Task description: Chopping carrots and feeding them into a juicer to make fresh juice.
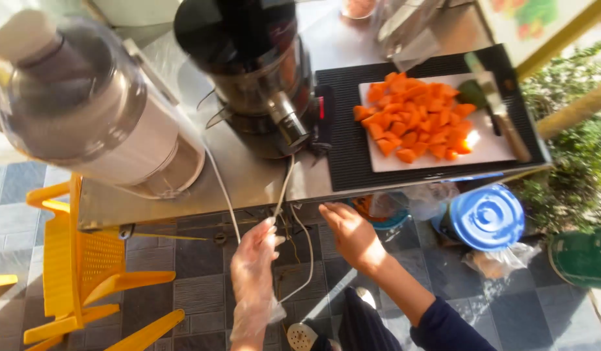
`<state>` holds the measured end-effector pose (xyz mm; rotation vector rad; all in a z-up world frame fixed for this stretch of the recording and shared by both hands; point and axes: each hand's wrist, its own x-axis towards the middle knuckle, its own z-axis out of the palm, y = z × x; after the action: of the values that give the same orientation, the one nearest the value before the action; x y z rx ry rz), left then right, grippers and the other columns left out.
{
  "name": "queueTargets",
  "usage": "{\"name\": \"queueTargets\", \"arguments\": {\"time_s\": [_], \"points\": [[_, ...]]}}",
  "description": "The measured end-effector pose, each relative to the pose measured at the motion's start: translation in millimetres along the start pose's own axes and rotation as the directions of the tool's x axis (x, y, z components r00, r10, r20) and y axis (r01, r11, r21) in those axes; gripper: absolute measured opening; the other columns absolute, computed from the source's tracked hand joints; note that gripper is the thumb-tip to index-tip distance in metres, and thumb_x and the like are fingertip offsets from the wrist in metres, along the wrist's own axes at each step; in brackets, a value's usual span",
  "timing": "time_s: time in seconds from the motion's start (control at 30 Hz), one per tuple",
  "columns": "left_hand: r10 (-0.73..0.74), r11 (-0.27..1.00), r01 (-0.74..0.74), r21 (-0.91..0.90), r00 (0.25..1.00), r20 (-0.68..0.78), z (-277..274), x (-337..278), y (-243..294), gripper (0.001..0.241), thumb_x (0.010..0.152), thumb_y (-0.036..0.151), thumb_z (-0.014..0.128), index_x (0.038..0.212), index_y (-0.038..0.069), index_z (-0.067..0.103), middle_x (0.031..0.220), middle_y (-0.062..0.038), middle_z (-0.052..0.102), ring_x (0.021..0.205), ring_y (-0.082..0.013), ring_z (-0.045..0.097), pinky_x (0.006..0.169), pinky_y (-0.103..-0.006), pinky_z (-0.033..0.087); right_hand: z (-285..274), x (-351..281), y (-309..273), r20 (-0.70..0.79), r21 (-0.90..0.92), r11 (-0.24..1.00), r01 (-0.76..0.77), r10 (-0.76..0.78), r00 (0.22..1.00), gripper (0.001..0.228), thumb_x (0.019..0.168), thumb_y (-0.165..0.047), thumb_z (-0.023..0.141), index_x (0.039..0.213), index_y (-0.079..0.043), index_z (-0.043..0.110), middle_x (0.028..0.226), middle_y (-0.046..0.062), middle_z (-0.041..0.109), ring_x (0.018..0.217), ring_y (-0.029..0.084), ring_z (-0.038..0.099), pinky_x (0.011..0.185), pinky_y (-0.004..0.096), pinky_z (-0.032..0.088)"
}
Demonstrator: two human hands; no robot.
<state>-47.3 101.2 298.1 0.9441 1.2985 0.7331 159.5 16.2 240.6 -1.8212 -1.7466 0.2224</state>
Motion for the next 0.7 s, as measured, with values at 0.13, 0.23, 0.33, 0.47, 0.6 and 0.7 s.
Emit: {"name": "queueTargets", "arguments": {"time_s": [0.13, 0.23, 0.33, 0.47, 0.6, 0.7], "points": [[0.037, 0.997, -0.051, 0.050, 0.968, 0.250, 84, 14, 19, 0.042, 0.094, 0.010, 0.061, 0.135, 0.009, 0.065, 0.129, -0.010, 0.072, 0.110, -0.0210, 0.071, 0.092, -0.0331, 0.055, -79, 27, 16, -0.087, 0.064, 0.978, -0.198, 0.204, 0.975, 0.038, 0.095, 0.000, 0.065, 0.132, -0.007, 0.065, 0.128, 0.014, 0.069, 0.115, 0.036, 0.069, 0.094, 0.040, 0.058], [0.212, 0.949, -0.287, 0.134, 0.889, 0.406, 155, 57, 12, 0.051, 0.092, 0.008, 0.063, 0.143, 0.008, 0.058, 0.138, -0.012, 0.067, 0.127, -0.0240, 0.065, 0.109, -0.0371, 0.051, -110, 50, 51, -0.163, 0.286, 0.855, -0.432, 0.488, 0.858, 0.049, 0.086, -0.002, 0.068, 0.134, -0.001, 0.058, 0.128, 0.020, 0.065, 0.095, 0.032, 0.075, 0.080, 0.038, 0.061], [0.558, 0.587, -0.743, 0.322, 0.659, 0.505, 217, 103, 2, 0.080, 0.075, 0.005, 0.071, 0.151, 0.006, 0.044, 0.148, -0.016, 0.054, 0.139, -0.0334, 0.051, 0.116, -0.0450, 0.044, -119, 57, 85, -0.178, 0.436, 0.711, -0.551, 0.668, 0.722, 0.056, 0.085, -0.008, 0.074, 0.135, 0.002, 0.054, 0.124, 0.020, 0.068, 0.098, 0.028, 0.074, 0.078, 0.037, 0.061], [0.330, 0.395, -0.627, 0.671, 0.779, 0.533, 274, 123, 40, 0.094, 0.065, 0.014, 0.085, 0.149, 0.016, 0.043, 0.147, -0.012, 0.045, 0.136, -0.0373, 0.044, 0.108, -0.0480, 0.042, -126, 59, 106, -0.220, 0.422, 0.570, -0.705, 0.819, 0.531, 0.052, 0.080, -0.017, 0.079, 0.124, 0.001, 0.058, 0.107, 0.017, 0.071, 0.082, 0.027, 0.075, 0.072, 0.038, 0.058], [0.235, 0.316, -0.611, 0.726, 0.792, 0.564, 289, 127, 51, 0.093, 0.067, 0.027, 0.096, 0.143, 0.019, 0.043, 0.135, -0.012, 0.046, 0.122, -0.0392, 0.050, 0.100, -0.0501, 0.044, -94, 45, 135, -0.179, 0.313, 0.591, -0.743, 0.806, 0.565, 0.044, 0.079, -0.009, 0.073, 0.121, -0.002, 0.061, 0.102, 0.016, 0.070, 0.080, 0.029, 0.072, 0.072, 0.040, 0.057], [0.282, 0.470, -0.653, 0.594, 0.749, 0.600, 290, 177, -34, 0.086, 0.063, 0.009, 0.089, 0.137, 0.015, 0.044, 0.135, -0.017, 0.044, 0.120, -0.0376, 0.056, 0.103, -0.0414, 0.050, -84, 57, 127, -0.256, 0.311, 0.664, -0.680, 0.747, 0.613, 0.046, 0.079, -0.008, 0.073, 0.123, -0.003, 0.060, 0.112, 0.022, 0.065, 0.092, 0.037, 0.068, 0.075, 0.042, 0.057]]}}
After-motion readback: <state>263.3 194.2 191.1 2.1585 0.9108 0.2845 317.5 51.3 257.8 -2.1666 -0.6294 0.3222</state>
